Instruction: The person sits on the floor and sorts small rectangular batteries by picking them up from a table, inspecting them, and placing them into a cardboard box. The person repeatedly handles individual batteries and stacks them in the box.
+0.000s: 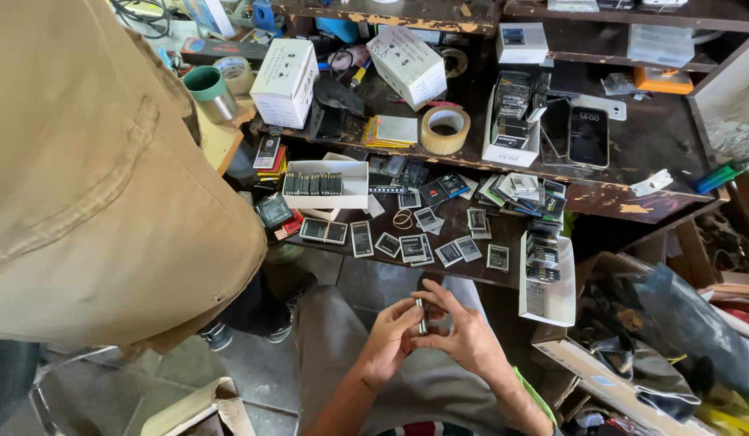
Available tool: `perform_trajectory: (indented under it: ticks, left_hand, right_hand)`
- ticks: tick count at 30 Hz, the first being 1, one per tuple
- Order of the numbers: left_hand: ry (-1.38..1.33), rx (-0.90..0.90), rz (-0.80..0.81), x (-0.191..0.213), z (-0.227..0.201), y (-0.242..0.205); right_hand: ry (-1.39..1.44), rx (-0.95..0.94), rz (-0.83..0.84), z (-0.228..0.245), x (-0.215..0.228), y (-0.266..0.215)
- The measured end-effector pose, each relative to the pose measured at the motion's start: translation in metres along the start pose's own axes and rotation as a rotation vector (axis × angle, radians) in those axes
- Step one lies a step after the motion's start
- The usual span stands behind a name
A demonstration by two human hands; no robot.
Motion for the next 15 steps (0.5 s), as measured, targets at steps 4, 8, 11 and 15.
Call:
perform_trajectory:
  ticks: [4, 8, 11, 15]
  left_hand:
    - [-0.033, 0.018, -0.034, 0.005, 0.008, -0.001]
    - [-0.029, -0.006, -0.047, 0.004, 0.010, 0.000]
    - [0.004, -0.005, -0.022, -0.001, 0.009, -0.002]
    - [-0.012, -0.023, -0.038, -0.008, -0.001, -0.008]
  right_hand:
    - [0.006, 0.006, 0.004, 0.009, 0.000, -0.009]
    - [-0.046, -0.010, -0.028, 0.002, 0.001, -0.011]
    - [-0.086, -0.086, -0.063, -0.009, 0.004, -0.014]
    - [-0.009, -0.007, -0.119, -0.011, 0.007, -0.014]
Point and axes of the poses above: each hand's wrist, its own y-axis towards the middle knuckle, its own x-axis out of the back of the hand, z = x × y, the point moved 8 cm from there along y, towards the middle knuckle, and after that the axes turned 5 degrees about z, right-handed, at the moved point
